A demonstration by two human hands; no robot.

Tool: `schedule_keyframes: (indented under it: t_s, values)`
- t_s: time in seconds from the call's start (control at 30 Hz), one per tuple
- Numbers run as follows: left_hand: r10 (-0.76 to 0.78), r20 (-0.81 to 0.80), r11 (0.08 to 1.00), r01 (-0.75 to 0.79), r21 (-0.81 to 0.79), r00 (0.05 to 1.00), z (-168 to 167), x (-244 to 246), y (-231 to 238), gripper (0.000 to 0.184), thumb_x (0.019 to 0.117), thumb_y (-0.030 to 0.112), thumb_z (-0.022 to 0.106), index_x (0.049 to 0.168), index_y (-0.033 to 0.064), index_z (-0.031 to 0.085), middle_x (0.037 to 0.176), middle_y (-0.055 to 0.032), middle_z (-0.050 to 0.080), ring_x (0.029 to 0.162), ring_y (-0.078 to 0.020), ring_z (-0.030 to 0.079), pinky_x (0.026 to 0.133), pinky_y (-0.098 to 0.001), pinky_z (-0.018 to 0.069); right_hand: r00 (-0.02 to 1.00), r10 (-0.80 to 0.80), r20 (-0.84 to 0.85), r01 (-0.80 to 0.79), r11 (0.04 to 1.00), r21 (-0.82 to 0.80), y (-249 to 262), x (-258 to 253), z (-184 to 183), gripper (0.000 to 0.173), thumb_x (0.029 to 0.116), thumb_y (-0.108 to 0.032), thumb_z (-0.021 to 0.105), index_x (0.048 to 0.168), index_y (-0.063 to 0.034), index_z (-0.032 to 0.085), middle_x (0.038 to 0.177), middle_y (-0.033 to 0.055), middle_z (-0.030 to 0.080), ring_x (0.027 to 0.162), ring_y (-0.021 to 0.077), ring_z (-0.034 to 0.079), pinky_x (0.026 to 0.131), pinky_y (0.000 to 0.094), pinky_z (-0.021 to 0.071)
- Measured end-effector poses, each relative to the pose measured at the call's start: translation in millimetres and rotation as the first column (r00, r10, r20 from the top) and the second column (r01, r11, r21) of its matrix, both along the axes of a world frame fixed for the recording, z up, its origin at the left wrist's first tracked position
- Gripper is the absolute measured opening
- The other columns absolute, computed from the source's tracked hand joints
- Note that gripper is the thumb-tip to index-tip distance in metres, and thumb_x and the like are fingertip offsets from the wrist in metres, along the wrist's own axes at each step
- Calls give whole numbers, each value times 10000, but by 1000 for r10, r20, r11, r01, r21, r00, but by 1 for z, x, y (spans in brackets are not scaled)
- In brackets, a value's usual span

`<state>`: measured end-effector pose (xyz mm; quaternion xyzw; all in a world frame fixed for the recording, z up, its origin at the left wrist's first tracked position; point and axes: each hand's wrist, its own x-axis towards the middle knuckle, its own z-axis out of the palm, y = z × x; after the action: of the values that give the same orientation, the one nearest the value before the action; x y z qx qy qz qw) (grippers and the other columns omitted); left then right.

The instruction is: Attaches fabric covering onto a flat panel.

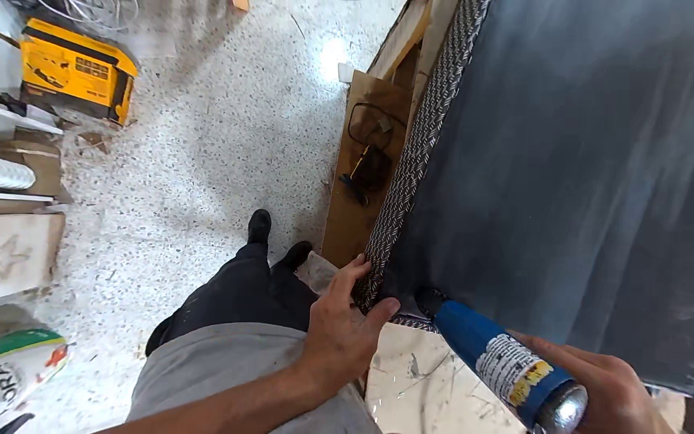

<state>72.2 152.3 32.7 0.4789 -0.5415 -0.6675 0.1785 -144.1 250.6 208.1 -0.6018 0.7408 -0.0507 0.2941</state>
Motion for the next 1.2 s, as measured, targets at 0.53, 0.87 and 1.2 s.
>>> schedule_keyframes:
  t_s: [0.53, 0.87, 1.2]
  values:
    - [-57, -192, 998, 53, -24, 980, -9, 12, -5, 481, 1012, 339, 612, 1426, 95, 587, 1493, -54, 572, 1250, -92, 641, 948, -309, 616, 984, 172, -43, -173, 984, -41, -31, 0, -27, 444, 824, -529, 642, 1133, -224, 732, 795, -37, 725, 680, 19, 662, 550, 273, 526]
    - [-68, -266, 990, 98, 103, 962, -7, 19, -16, 464, 992, 315, 645, 1409, 116, 612, 1525, -43, 541, 1272, -108, 628, 952, -316, 616, 990, 137, 21, -138, 990, 42, -32, -4, 0, 435, 873, -465, 684, 1133, -119, 720, 855, 70, 752, 760, 92, 705, 642, 306, 566]
    - [-31, -285, 985, 77, 152, 958, -5, 20, -17, 440, 985, 266, 654, 1397, 112, 628, 1541, -41, 527, 1319, -121, 595, 983, -311, 598, 981, 192, 8, -192, 980, 53, -25, 12, -21, 456, 832, -483, 664, 1167, -177, 720, 834, 21, 747, 701, 126, 705, 543, 361, 548]
